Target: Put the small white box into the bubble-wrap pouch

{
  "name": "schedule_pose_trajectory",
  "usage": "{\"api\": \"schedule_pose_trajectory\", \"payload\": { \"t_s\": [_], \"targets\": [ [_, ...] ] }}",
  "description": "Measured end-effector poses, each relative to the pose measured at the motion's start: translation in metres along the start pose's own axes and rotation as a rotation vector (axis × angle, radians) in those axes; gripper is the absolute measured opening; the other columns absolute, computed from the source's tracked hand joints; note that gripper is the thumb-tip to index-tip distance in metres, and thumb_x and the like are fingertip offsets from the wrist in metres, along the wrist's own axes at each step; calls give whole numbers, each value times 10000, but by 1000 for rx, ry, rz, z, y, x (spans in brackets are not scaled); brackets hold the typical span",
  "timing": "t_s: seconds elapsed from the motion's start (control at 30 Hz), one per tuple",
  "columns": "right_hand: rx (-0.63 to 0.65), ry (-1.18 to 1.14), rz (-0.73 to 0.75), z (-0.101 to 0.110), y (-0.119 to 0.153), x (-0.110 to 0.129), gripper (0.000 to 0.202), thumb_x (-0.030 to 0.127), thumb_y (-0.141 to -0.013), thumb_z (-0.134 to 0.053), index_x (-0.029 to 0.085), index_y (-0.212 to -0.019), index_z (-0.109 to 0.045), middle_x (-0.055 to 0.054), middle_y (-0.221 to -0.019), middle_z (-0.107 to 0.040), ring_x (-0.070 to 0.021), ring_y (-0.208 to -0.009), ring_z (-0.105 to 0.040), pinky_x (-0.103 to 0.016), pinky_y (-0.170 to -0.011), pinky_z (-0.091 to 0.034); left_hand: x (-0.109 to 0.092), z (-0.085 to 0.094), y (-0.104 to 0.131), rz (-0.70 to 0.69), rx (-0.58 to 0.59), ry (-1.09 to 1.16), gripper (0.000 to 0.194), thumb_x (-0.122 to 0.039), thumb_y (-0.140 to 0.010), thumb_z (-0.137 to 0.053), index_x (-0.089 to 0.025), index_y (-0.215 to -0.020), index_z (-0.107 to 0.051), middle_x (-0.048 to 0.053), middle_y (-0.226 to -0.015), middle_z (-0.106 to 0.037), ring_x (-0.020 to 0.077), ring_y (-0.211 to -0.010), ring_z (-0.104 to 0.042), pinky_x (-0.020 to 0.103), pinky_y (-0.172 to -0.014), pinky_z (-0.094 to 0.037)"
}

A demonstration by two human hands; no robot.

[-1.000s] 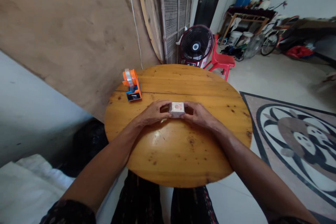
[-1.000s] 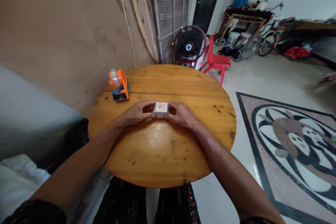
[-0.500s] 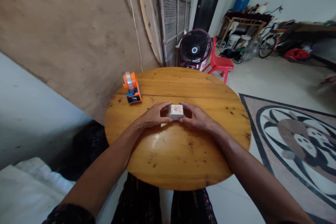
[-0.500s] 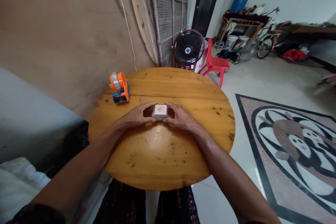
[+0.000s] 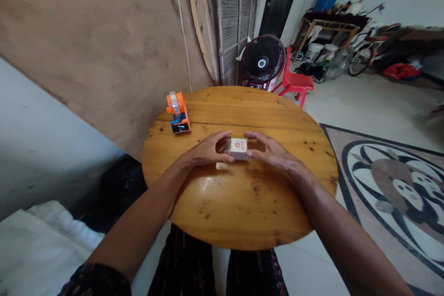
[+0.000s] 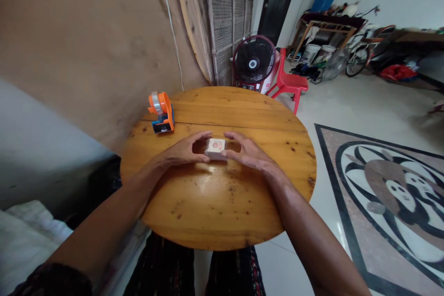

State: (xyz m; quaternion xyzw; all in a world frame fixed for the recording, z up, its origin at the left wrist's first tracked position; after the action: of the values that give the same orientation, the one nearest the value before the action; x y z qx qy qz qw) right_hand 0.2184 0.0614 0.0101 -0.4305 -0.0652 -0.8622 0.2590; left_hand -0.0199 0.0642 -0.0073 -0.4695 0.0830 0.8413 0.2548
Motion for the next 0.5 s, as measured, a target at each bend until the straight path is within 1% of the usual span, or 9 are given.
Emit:
{"api": "schedule_pose_trajectory", "payload": {
  "t_s": [0.07,0.17,0.23,0.3,0.37,0.4,0.5],
  "targets": [
    [-93,-78,-4,4,1,0,599,570,-839,-606,260,-1345,-526,-100,-1381,-557,-274,-1305,-497,-495,-1104,-379,1,0,0,23,-10,88,928,-546,-664,-767,-183,-1439,-408,174,-1478,-447,327,-1341,-457,508,-1115,-360],
    [-210,-167,28,1,-1,-3,624,613,-897,-482,282,-1424,-434,-93,-1457,-487,-254,-1349,-453,-485,-1129,-357,6,-3,-4,52,-70,272,758,-611,-816,-590,-190,-1426,-434,154,-1465,-476,306,-1353,-453,481,-1101,-396],
    [-237,-214,32,-8,-4,-7,667,635,-916,-411,286,-1481,-343,-91,-1517,-413,-245,-1380,-417,-480,-1140,-348,9,-9,-8,54,-100,402,651,-611,-905,-441,-212,-1419,-448,125,-1476,-470,275,-1379,-427,470,-1115,-394],
    [-260,-236,32,-20,-7,-10,705,656,-925,-343,268,-1510,-281,-95,-1552,-355,-238,-1408,-375,-472,-1155,-329,10,-17,-11,41,-105,498,598,-572,-956,-330,-221,-1430,-432,102,-1520,-411,248,-1416,-374,479,-1147,-361],
    [-308,-226,41,-34,-9,-9,721,667,-935,-258,253,-1525,-242,-89,-1574,-312,-225,-1441,-316,-457,-1178,-290,8,-25,-13,34,-99,502,578,-532,-978,-276,-220,-1448,-403,72,-1569,-323,228,-1453,-300,472,-1189,-298],
    [-310,-214,35,-41,-10,-8,724,670,-937,-223,257,-1531,-220,-80,-1583,-293,-220,-1452,-292,-453,-1186,-274,5,-28,-13,38,-98,469,574,-522,-982,-268,-222,-1456,-389,56,-1586,-285,221,-1468,-261,460,-1208,-261],
    [-261,-188,0,-55,-11,-4,748,685,-929,-223,257,-1541,-185,-74,-1607,-233,-219,-1474,-236,-457,-1207,-215,-7,-35,-10,84,-97,332,592,-527,-985,-254,-216,-1480,-348,38,-1608,-224,223,-1492,-173,436,-1238,-173]
  ]
}}
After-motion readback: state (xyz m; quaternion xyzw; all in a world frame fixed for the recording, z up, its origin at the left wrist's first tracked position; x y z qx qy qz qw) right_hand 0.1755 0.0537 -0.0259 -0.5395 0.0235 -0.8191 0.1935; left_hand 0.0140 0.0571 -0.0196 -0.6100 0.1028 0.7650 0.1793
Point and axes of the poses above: each hand's wrist, its own y-axis away from the middle knuckle, its own z-axis out of the back of the hand, x = y × z, the point moved 2 cm from there along -y, towards the middle knuckle
